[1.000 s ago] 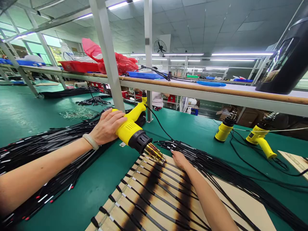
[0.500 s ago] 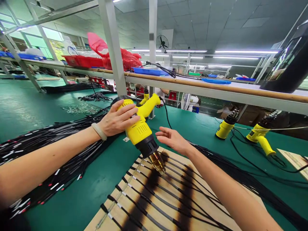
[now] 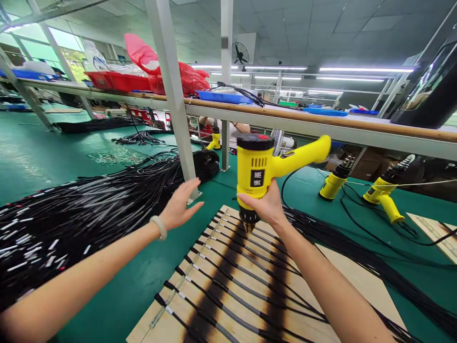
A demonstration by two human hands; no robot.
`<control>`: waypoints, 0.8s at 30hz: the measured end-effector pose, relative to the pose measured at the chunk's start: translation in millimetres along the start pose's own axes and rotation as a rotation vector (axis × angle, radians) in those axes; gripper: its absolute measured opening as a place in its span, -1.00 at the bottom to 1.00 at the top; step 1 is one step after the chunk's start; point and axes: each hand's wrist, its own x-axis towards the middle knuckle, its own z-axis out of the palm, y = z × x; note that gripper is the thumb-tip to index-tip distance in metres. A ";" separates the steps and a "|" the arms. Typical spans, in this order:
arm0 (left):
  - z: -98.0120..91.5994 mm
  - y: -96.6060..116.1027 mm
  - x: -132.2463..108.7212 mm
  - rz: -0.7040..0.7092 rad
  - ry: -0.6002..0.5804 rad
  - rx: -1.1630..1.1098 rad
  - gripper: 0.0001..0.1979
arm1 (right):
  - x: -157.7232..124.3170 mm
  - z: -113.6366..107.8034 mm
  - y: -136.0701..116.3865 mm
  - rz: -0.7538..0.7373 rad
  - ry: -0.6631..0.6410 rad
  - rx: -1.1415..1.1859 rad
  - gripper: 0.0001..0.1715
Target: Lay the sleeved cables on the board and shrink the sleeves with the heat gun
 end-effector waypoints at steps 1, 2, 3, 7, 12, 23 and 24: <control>16.9 -10.5 -16.2 -0.133 -0.083 -0.085 -0.44 | 0.5 -5.9 8.7 -0.019 0.063 -0.031 -0.25; 33.3 -20.2 -30.7 -0.264 -0.181 -0.156 -0.39 | 0.7 -11.0 16.8 -0.036 0.118 -0.062 -0.25; 48.6 -28.5 -42.9 -0.390 -0.253 -0.216 -0.36 | 0.6 -15.1 24.1 -0.050 0.165 -0.094 -0.25; 92.9 -42.9 -63.8 -0.631 -0.406 -0.436 -0.29 | -0.6 -23.0 42.8 -0.086 0.274 -0.160 -0.26; 118.6 -34.7 -58.6 -0.598 -0.474 -0.517 -0.32 | 1.4 -23.3 58.2 -0.054 0.330 -0.251 -0.28; 122.6 -22.3 -63.6 -0.534 -0.641 -0.491 -0.34 | 4.4 -22.0 93.3 -0.100 0.449 -0.155 -0.34; 122.6 -22.3 -62.7 -0.524 -0.656 -0.491 -0.35 | 5.1 -22.3 94.5 -0.109 0.443 -0.164 -0.35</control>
